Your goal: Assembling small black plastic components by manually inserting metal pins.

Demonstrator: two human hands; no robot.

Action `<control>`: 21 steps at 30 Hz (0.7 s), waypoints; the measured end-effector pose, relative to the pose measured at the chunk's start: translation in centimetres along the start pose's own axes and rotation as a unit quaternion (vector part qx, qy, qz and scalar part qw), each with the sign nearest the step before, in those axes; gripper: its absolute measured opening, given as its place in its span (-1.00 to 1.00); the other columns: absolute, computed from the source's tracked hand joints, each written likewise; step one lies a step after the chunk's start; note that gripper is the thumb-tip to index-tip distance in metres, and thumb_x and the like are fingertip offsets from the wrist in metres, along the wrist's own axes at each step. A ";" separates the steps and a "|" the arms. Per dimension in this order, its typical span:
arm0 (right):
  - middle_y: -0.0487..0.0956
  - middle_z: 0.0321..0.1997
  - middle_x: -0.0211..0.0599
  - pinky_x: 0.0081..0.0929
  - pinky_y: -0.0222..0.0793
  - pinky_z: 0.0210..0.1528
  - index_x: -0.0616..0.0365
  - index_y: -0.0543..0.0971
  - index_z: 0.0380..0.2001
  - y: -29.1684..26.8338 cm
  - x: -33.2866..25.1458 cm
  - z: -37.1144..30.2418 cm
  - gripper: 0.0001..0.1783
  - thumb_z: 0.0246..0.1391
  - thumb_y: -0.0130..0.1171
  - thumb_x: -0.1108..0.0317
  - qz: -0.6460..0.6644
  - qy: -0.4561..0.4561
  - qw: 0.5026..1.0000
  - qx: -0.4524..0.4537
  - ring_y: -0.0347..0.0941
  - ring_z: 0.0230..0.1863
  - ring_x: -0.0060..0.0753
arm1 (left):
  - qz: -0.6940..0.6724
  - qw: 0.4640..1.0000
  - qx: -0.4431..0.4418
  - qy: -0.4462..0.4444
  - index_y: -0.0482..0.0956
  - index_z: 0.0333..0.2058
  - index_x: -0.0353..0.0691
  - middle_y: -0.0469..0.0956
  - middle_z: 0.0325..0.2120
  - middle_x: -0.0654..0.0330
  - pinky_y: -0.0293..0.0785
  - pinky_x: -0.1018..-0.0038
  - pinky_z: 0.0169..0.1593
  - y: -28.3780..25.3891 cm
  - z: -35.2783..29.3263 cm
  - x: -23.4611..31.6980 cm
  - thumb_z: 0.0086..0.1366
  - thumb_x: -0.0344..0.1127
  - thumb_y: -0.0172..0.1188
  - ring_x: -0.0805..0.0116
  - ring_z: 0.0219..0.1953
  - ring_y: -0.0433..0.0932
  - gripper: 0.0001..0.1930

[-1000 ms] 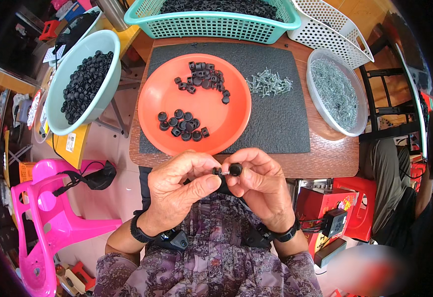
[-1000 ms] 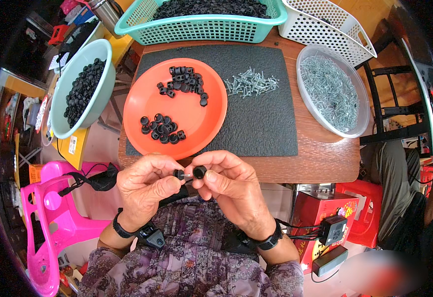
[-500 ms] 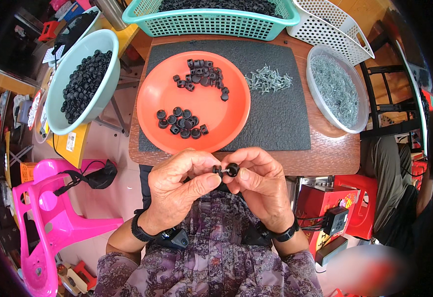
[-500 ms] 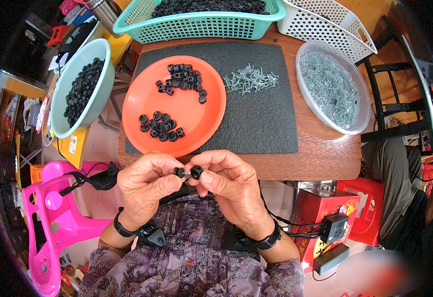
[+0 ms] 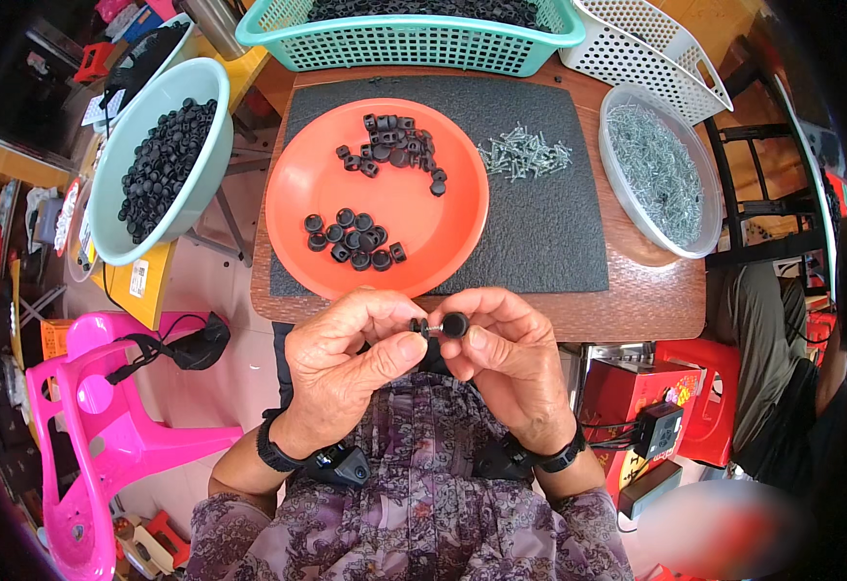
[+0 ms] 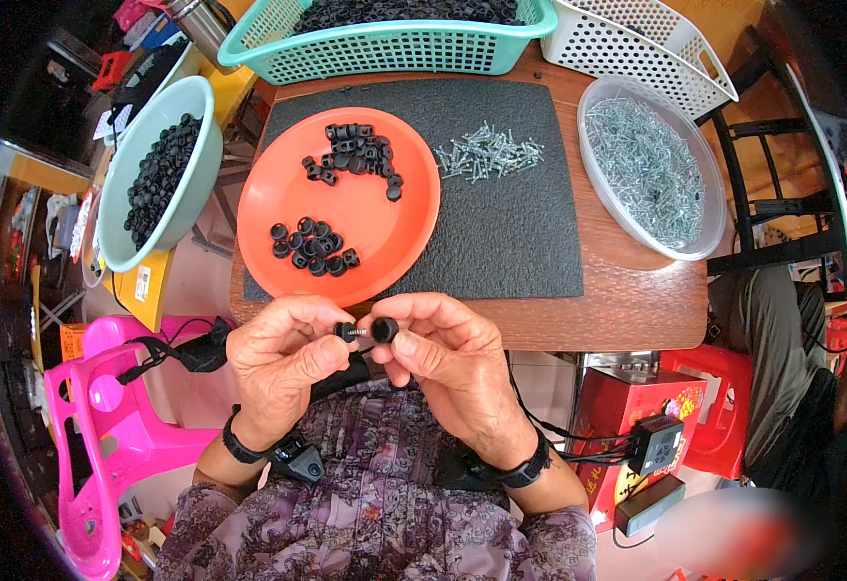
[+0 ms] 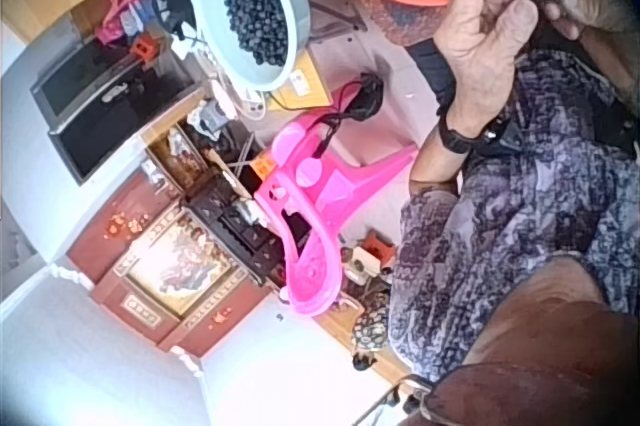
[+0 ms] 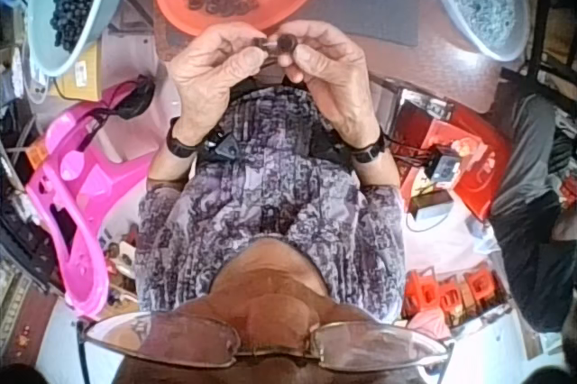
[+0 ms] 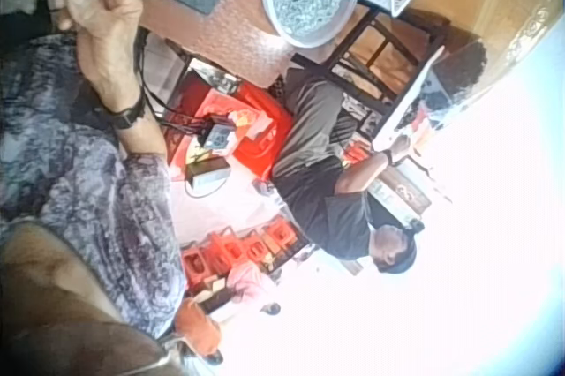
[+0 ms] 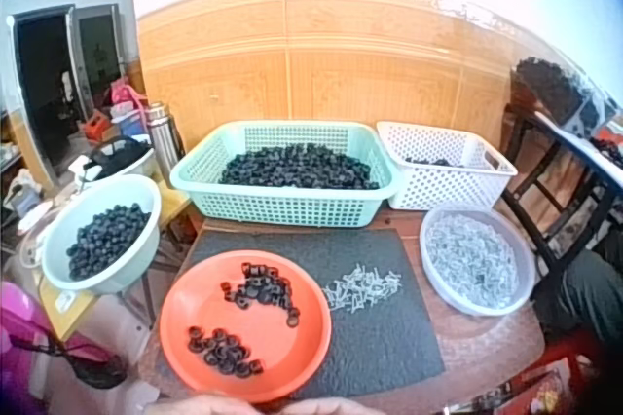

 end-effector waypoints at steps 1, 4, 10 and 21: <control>0.55 -0.19 -0.16 -0.67 0.35 -0.38 0.26 0.47 -0.13 0.0 -0.1 -0.1 -0.73 0.08 0.11 0.42 0.000 0.000 1.000 0.000 0.45 -0.31 -0.57 | -0.004 1.000 -0.006 -0.002 0.46 -0.23 -0.40 0.53 -0.38 0.22 0.37 0.68 -0.34 0.0 0.0 0.0 0.17 -0.44 0.20 0.60 -0.39 0.44 -0.79; 0.55 -0.21 -0.18 -0.68 0.35 -0.41 0.28 0.46 -0.12 0.0 0.1 -0.2 -0.72 0.10 0.09 0.41 0.023 0.026 0.999 0.012 0.45 -0.36 -0.59 | 0.005 1.000 -0.011 0.005 0.47 -0.24 -0.39 0.53 -0.39 0.22 0.37 0.68 -0.35 0.0 0.1 0.0 0.16 -0.43 0.22 0.60 -0.41 0.44 -0.78; 0.57 -0.26 -0.17 -0.69 0.36 -0.44 0.27 0.45 -0.11 -0.3 0.3 -0.2 -0.72 0.13 0.07 0.37 0.029 0.035 0.999 0.020 0.45 -0.42 -0.61 | 0.112 0.991 0.002 0.071 0.51 -0.28 -0.40 0.53 -0.44 0.20 0.41 0.64 -0.36 0.2 0.2 0.5 0.13 -0.43 0.24 0.55 -0.42 0.48 -0.80; 0.56 -0.37 -0.14 -0.70 0.29 -0.53 0.28 0.45 -0.15 -0.4 0.6 -0.1 -0.73 0.14 0.05 0.33 0.059 0.043 0.997 0.014 0.43 -0.51 -0.59 | 0.191 0.974 -0.013 0.122 0.50 -0.29 -0.43 0.52 -0.44 0.15 0.44 0.60 -0.35 0.3 0.2 1.1 0.12 -0.48 0.23 0.48 -0.42 0.53 -0.81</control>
Point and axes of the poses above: each hand's wrist, its own z-axis towards the middle knuckle, its own y-axis out of the palm, x = y × z, the point moved 4 cm from there along z, towards the middle knuckle
